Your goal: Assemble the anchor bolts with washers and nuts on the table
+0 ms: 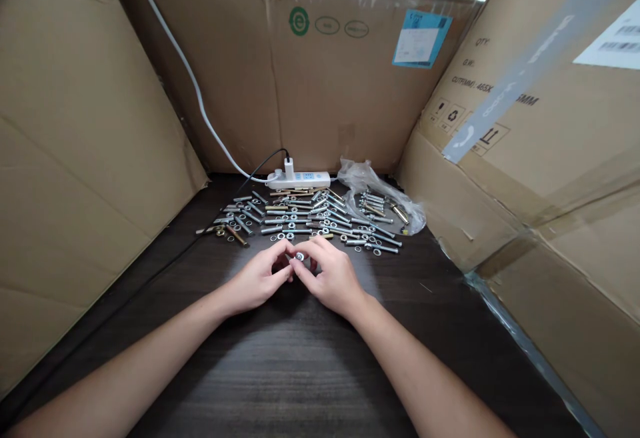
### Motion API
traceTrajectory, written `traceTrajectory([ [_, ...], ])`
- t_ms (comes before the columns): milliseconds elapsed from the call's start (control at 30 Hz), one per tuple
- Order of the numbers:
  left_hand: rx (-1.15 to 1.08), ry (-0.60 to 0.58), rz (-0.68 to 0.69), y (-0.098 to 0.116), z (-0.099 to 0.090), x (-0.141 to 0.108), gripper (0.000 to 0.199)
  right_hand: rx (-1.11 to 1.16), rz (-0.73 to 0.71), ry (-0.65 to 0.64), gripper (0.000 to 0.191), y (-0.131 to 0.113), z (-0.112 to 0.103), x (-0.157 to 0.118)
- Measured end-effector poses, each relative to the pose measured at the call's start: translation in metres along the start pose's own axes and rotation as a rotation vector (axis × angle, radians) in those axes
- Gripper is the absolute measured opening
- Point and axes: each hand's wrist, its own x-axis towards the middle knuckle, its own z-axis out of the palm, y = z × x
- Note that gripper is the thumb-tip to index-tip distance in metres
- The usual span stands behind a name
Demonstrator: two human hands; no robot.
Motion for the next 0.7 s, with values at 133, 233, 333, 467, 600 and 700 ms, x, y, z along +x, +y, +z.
traceTrajectory([
  [133, 0.000, 0.004, -0.010, -0.0001, -0.0002, -0.0001, 0.008, 0.006, -0.001, -0.019, 0.012, 0.0008, 0.0000, -0.0003],
  [233, 0.001, 0.001, 0.001, -0.0006, -0.0005, -0.0001, 0.008, -0.003, 0.012, -0.022, 0.013, -0.0005, -0.0015, -0.0001],
  [333, -0.008, 0.004, -0.014, -0.0015, -0.0005, 0.0002, 0.010, -0.003, 0.022, -0.017, 0.017, -0.0018, -0.0028, -0.0002],
  [467, -0.027, 0.018, -0.034, -0.0020, -0.0001, 0.0005, 0.015, 0.004, 0.052, 0.002, 0.018, -0.0015, -0.0044, -0.0004],
  [600, -0.025, 0.020, -0.038, -0.0023, 0.0003, 0.0005, 0.016, -0.001, 0.063, 0.012, 0.014, -0.0003, -0.0057, -0.0002],
  [700, -0.025, 0.019, -0.038, -0.0035, 0.0003, 0.0006, 0.015, 0.002, 0.063, 0.017, 0.010, -0.0002, -0.0058, 0.0001],
])
